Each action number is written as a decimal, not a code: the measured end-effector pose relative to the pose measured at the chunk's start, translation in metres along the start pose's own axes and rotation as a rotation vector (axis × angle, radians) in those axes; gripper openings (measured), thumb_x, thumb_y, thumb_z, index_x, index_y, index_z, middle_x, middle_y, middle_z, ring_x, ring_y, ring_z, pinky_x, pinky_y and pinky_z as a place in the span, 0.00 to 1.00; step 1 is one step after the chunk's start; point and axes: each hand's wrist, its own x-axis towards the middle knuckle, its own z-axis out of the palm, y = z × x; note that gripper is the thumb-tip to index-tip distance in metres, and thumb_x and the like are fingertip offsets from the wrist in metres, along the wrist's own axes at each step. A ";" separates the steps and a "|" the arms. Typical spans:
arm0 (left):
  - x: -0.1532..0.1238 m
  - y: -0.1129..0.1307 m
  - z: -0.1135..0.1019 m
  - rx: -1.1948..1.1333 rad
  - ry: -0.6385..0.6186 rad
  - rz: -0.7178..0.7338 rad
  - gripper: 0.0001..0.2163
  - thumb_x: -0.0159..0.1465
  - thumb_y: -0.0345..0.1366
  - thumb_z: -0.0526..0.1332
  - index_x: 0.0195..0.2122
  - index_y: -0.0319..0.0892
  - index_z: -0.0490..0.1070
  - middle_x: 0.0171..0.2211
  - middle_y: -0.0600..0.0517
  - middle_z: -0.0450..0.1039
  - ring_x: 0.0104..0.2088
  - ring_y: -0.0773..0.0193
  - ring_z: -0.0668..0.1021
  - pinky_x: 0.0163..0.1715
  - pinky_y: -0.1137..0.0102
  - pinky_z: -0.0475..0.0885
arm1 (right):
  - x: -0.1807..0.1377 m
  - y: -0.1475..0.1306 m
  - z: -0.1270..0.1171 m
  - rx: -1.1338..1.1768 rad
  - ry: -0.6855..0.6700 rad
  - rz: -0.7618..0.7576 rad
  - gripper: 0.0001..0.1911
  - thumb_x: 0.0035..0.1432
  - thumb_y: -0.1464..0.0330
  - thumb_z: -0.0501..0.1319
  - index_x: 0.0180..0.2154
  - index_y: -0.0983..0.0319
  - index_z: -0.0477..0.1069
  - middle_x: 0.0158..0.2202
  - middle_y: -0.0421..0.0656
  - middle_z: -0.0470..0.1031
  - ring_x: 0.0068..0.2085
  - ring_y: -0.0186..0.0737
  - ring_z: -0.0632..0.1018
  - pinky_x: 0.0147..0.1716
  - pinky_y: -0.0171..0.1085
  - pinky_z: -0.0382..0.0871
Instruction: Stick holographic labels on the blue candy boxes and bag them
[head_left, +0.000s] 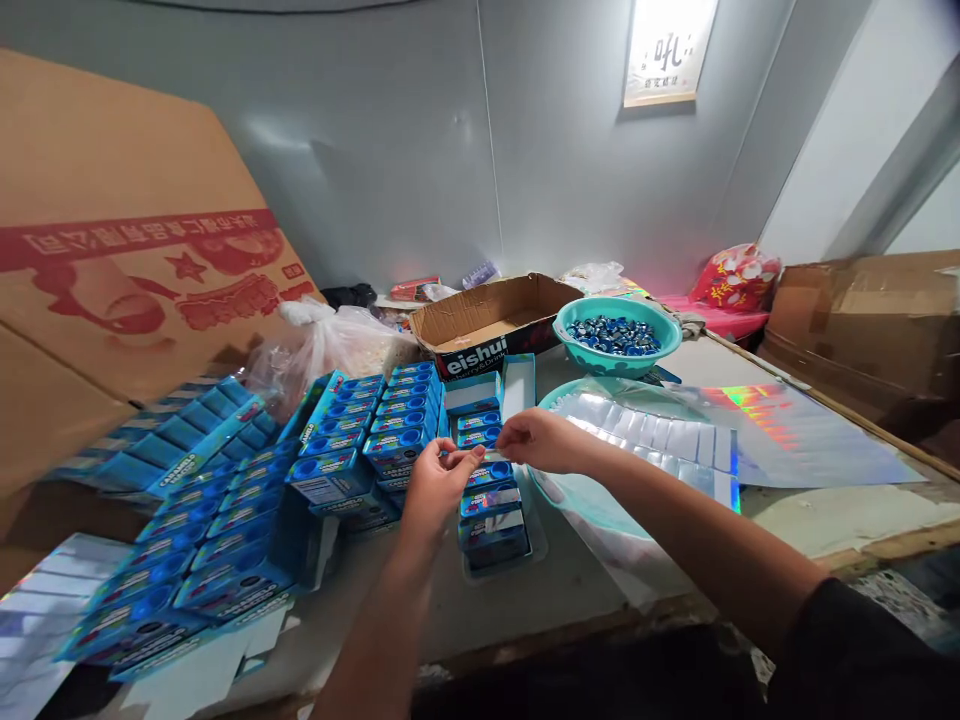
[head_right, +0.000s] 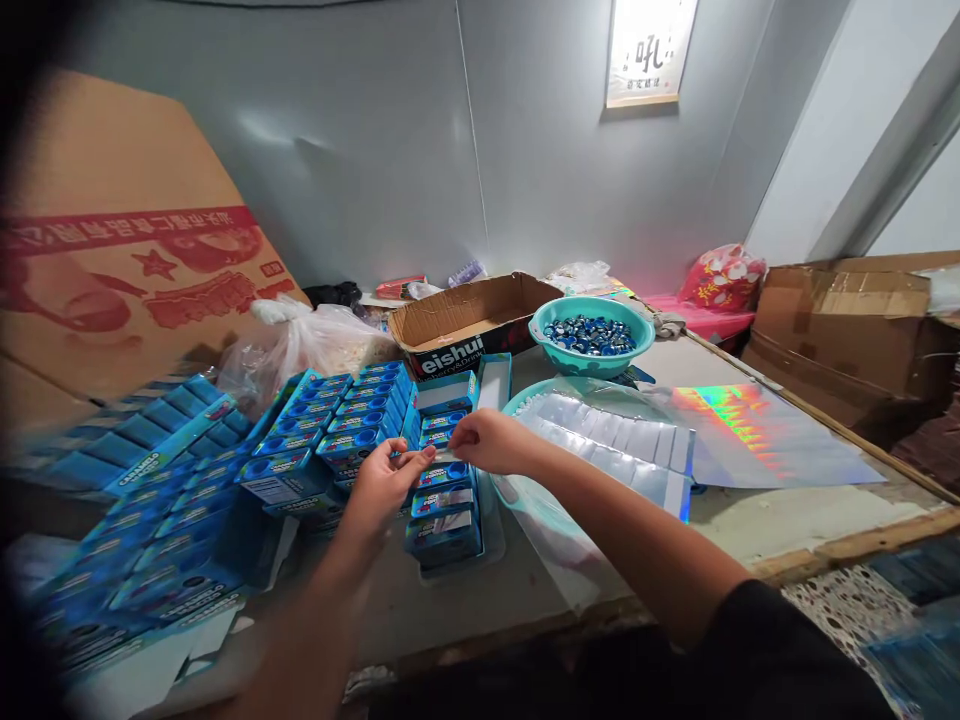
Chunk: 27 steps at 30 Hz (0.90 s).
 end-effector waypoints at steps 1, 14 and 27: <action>0.001 -0.002 0.001 0.022 -0.003 0.012 0.27 0.45 0.55 0.69 0.32 0.47 0.55 0.19 0.62 0.68 0.22 0.67 0.73 0.28 0.72 0.66 | 0.002 0.004 0.001 0.005 0.004 0.019 0.04 0.59 0.75 0.62 0.36 0.65 0.76 0.28 0.39 0.76 0.29 0.33 0.74 0.28 0.30 0.62; 0.001 -0.016 0.002 0.589 0.032 0.106 0.12 0.58 0.42 0.65 0.34 0.48 0.61 0.28 0.56 0.77 0.29 0.61 0.78 0.30 0.70 0.63 | 0.009 0.023 0.012 -0.133 -0.126 0.092 0.15 0.61 0.73 0.60 0.50 0.63 0.68 0.33 0.39 0.79 0.33 0.36 0.77 0.32 0.32 0.64; -0.009 -0.012 0.001 0.771 0.015 0.262 0.05 0.62 0.33 0.56 0.37 0.45 0.71 0.32 0.53 0.69 0.31 0.61 0.74 0.33 0.67 0.65 | 0.007 0.037 0.028 -0.365 -0.160 -0.062 0.38 0.60 0.76 0.54 0.70 0.69 0.47 0.42 0.52 0.80 0.46 0.51 0.79 0.53 0.49 0.63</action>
